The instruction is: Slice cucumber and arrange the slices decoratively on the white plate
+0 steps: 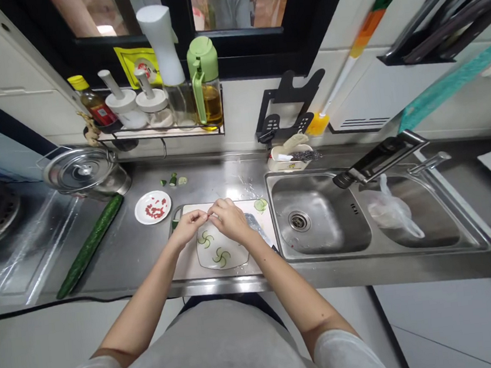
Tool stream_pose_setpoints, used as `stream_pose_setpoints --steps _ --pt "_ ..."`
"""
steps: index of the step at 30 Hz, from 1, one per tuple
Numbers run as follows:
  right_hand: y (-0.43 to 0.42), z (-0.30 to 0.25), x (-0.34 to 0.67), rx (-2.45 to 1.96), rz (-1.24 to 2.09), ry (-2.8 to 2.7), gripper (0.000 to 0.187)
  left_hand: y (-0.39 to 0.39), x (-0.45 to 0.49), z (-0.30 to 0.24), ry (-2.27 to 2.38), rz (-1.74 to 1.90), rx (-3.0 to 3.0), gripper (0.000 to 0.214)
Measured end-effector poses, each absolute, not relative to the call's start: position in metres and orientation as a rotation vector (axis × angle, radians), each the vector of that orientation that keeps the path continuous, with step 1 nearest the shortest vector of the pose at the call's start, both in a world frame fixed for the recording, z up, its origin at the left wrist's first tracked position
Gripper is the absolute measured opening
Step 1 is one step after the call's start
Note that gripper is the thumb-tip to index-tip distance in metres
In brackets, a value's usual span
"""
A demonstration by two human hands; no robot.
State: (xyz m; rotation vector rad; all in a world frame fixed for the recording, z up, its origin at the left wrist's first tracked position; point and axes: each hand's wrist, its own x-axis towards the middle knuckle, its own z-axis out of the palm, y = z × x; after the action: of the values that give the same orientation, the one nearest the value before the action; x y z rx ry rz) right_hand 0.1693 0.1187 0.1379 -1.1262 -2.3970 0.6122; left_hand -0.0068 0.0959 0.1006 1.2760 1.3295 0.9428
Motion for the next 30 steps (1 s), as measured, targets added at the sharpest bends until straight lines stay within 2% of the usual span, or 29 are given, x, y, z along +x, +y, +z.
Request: stream_pose_setpoints --steps 6,10,17,30 --pt "0.128 0.130 0.177 -1.154 0.673 -2.380 0.010 0.102 0.003 0.093 1.344 0.880 1.317 0.032" --pt "0.131 0.111 0.185 -1.280 0.642 -2.304 0.012 0.106 0.004 0.085 1.618 0.855 1.373 0.023" --pt "0.127 0.071 0.184 -1.555 0.568 -2.413 0.015 0.105 0.011 0.081 1.976 0.471 1.556 0.017" --pt "0.124 0.055 0.173 -1.626 0.434 -2.572 0.026 0.111 0.035 0.062 2.003 0.222 1.677 0.013"
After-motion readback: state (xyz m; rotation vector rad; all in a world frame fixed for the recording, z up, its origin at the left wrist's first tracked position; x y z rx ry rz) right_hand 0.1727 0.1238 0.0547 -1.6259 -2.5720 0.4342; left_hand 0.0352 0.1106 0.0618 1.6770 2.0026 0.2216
